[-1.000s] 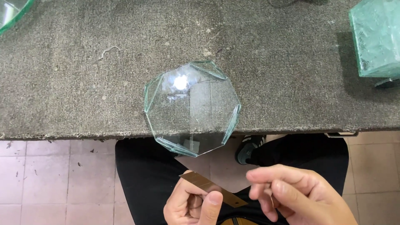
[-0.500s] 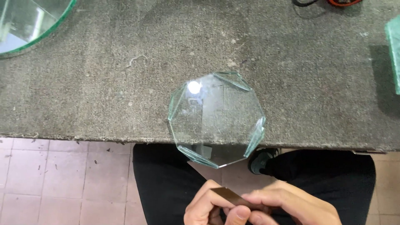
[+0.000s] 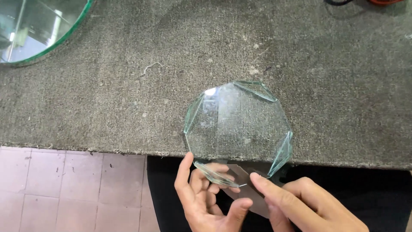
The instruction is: Scraping the edges of a hexagonal glass piece using a small metal blade to remove residue or smooth the edges.
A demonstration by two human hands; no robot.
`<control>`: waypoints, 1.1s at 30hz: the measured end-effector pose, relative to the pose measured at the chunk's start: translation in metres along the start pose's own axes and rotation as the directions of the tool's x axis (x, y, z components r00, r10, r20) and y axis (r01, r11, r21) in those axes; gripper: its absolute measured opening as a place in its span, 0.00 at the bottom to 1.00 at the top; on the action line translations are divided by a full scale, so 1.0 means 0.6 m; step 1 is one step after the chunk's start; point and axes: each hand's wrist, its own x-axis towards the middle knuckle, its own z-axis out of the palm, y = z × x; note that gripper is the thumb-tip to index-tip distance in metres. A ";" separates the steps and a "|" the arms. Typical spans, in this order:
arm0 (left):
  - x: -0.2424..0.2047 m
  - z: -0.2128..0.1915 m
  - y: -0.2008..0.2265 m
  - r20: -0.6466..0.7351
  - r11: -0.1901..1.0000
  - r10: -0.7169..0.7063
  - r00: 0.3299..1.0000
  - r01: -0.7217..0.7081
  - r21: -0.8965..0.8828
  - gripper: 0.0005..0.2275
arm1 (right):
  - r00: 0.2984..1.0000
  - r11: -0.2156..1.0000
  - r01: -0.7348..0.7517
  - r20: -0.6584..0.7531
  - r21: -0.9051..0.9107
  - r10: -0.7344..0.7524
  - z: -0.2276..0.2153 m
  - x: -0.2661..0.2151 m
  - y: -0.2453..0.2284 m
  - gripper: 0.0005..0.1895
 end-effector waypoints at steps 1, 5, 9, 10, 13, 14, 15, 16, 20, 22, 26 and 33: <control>0.004 0.001 0.000 0.017 1.000 0.008 1.000 -0.008 -0.004 0.54 | 0.998 0.998 0.055 0.039 0.019 -0.056 -0.003 0.002 0.004 0.26; 0.006 0.006 -0.014 -0.036 0.995 0.084 0.996 -0.082 0.063 0.36 | 0.995 0.994 0.101 0.028 -0.040 -0.100 0.000 0.012 0.003 0.20; -0.005 0.004 -0.034 -0.063 0.986 0.144 0.988 -0.148 -0.075 0.32 | 1.000 0.997 0.022 0.022 -0.069 -0.020 0.000 0.015 -0.008 0.22; -0.010 0.000 -0.041 -0.063 0.978 0.143 0.988 -0.151 -0.146 0.33 | 0.999 0.997 0.020 0.033 -0.074 -0.018 0.001 0.015 -0.008 0.23; -0.014 -0.011 -0.051 -0.069 0.977 0.139 0.988 -0.148 -0.153 0.33 | 0.998 0.996 0.018 0.067 -0.093 -0.012 0.002 0.014 -0.007 0.24; -0.012 -0.010 -0.051 -0.070 0.978 0.137 0.988 -0.146 -0.149 0.33 | 0.997 0.995 0.017 0.078 -0.099 -0.010 0.003 0.013 -0.007 0.24; -0.011 -0.010 -0.050 -0.046 0.968 0.176 0.983 -0.182 -0.171 0.32 | 0.996 0.994 0.017 0.089 -0.104 -0.007 0.004 0.012 -0.007 0.24; -0.010 -0.011 -0.049 -0.023 0.957 0.216 0.976 -0.216 -0.195 0.31 | 0.995 0.994 0.016 0.100 -0.109 -0.005 0.004 0.011 -0.008 0.25; -0.007 -0.004 -0.050 -0.067 0.956 0.208 0.976 -0.217 -0.196 0.34 | 0.843 0.843 -0.537 0.019 0.020 0.537 0.037 0.016 -0.039 0.34; -0.008 0.001 -0.051 -0.113 0.950 0.182 0.977 -0.205 -0.234 0.34 | 0.818 0.820 -0.572 0.046 -0.022 0.573 0.038 0.017 -0.037 0.35; -0.007 0.000 -0.049 -0.098 0.954 0.191 0.977 -0.209 -0.217 0.33 | 0.778 0.782 -0.617 0.082 -0.087 0.623 0.036 0.017 -0.032 0.37; 0.001 0.000 -0.061 -0.098 0.929 0.233 0.967 -0.251 -0.272 0.30 | 0.914 0.919 -0.347 0.153 -0.188 0.377 0.025 0.028 -0.027 0.12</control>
